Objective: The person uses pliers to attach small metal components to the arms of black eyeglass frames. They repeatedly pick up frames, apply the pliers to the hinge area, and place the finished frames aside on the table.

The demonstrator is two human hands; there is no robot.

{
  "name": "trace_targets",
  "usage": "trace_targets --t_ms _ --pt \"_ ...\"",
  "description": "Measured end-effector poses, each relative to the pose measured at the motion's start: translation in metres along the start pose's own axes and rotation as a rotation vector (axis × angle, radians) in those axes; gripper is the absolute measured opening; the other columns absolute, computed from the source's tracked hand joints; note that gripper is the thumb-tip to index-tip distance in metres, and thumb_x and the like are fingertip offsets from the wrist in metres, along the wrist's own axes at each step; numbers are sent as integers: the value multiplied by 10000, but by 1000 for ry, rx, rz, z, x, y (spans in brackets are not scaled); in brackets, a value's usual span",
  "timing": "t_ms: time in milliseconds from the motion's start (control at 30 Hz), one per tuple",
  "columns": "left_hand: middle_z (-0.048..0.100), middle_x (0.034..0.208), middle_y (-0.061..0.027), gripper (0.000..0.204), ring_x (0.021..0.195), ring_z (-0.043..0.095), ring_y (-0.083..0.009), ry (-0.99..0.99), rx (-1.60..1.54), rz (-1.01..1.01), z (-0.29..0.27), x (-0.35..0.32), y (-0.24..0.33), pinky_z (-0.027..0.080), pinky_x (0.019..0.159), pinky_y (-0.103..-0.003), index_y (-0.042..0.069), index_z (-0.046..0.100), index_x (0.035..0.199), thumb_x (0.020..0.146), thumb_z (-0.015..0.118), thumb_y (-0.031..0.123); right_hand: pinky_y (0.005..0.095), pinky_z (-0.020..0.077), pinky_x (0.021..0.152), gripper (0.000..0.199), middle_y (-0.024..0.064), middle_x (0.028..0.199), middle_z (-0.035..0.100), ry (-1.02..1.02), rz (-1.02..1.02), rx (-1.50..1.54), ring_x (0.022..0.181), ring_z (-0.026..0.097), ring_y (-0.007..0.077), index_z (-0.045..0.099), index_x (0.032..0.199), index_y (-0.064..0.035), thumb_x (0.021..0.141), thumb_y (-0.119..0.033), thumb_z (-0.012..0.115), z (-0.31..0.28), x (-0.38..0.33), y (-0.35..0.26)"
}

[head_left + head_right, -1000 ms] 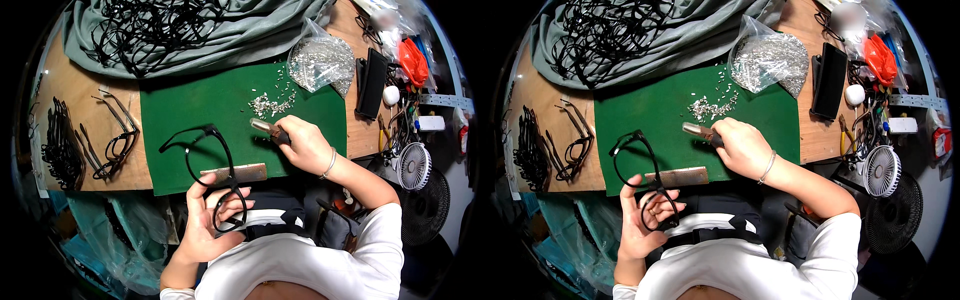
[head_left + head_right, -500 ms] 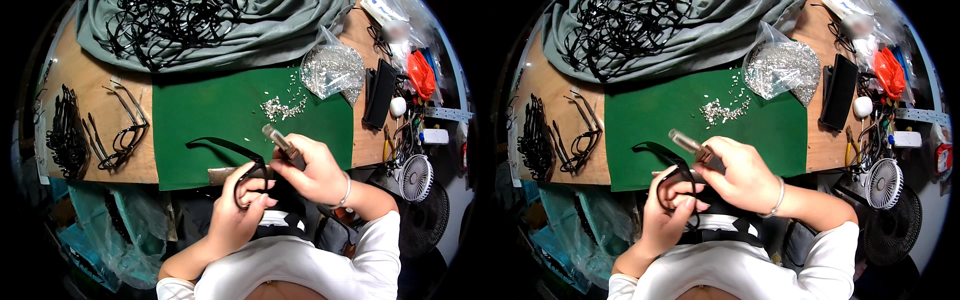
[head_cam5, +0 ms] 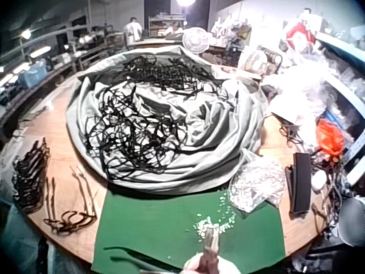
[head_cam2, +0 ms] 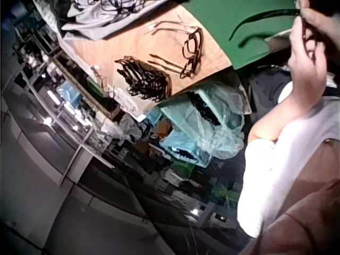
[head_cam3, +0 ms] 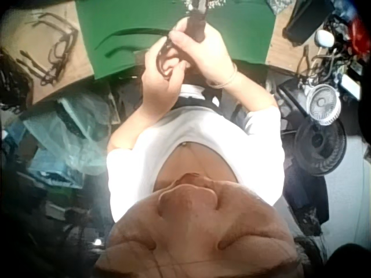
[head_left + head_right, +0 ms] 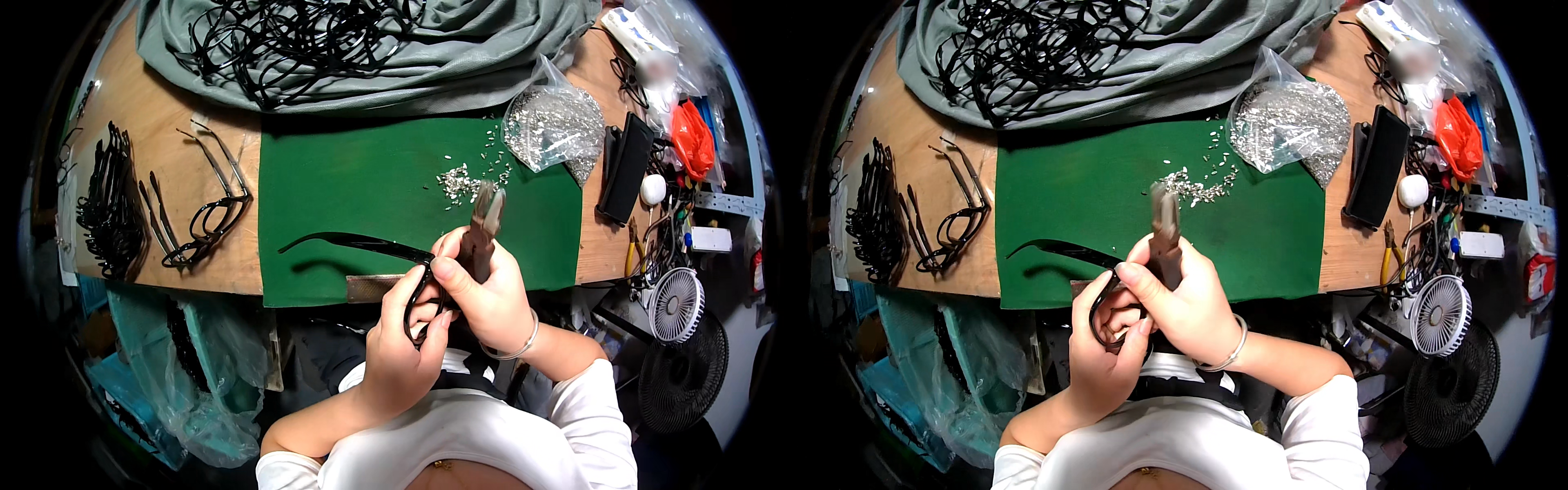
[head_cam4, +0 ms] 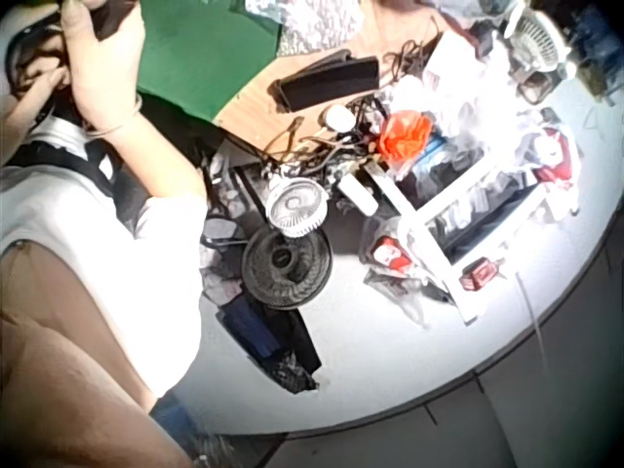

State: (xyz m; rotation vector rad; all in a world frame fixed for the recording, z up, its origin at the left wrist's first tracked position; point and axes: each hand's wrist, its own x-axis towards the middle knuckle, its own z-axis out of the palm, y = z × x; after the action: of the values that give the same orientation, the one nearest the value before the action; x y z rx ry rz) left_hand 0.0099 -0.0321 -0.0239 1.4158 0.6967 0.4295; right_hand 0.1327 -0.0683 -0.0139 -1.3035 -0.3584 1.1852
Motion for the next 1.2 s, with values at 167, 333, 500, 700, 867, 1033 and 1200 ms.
trace_targets --t_ms 167,333,500,700,867,1033,1200 --pt "495 1027 -181 511 789 582 -161 -164 -182 -182 -18 2 17 481 709 -248 0 242 1214 771 471 -110 172 374 460 172 3 700 520 -150 361 264 567 494 54 461 875 -48 830 -183 559 -8 4 -13" --pt "500 1040 -154 529 783 588 -150 -292 -573 -388 -34 3 40 484 721 -258 20 221 1246 790 458 -101 166 353 485 179 -14 673 498 -274 435 269 569 463 41 478 848 -63 823 -214 569 -11 1 -25" --pt "507 1051 -165 529 788 591 -156 -273 -578 -417 -43 -3 49 488 689 -263 29 235 1247 786 449 -117 184 372 580 185 -20 710 495 -385 250 6 656 448 36 497 854 -46 795 -184 605 -22 1 -32" --pt "530 1027 -163 443 773 596 -161 -335 -556 -510 -54 -3 48 476 684 -245 -20 326 1191 780 467 -108 319 434 661 359 157 766 557 -774 377 -719 714 555 242 518 925 16 841 -332 494 -39 -4 -65" --pt "530 1030 -165 436 757 598 -154 -318 -536 -489 -51 -6 47 466 665 -233 -27 339 1185 776 469 -102 324 430 607 321 136 758 559 -840 324 -893 676 557 251 510 904 -7 843 -321 500 -33 3 -69" --pt "527 1030 -167 428 743 595 -151 -316 -429 -488 -49 -7 45 466 663 -236 -34 339 1177 773 462 -108 370 432 603 362 177 733 557 -828 226 -982 674 554 331 515 880 7 826 -352 515 -31 6 -63" --pt "525 1030 -168 422 738 593 -155 -333 -439 -499 -49 -7 44 467 659 -239 -39 336 1171 774 459 -109 370 436 544 366 177 657 548 -701 102 -1102 608 553 336 546 785 -1 789 -367 565 -30 0 -45"
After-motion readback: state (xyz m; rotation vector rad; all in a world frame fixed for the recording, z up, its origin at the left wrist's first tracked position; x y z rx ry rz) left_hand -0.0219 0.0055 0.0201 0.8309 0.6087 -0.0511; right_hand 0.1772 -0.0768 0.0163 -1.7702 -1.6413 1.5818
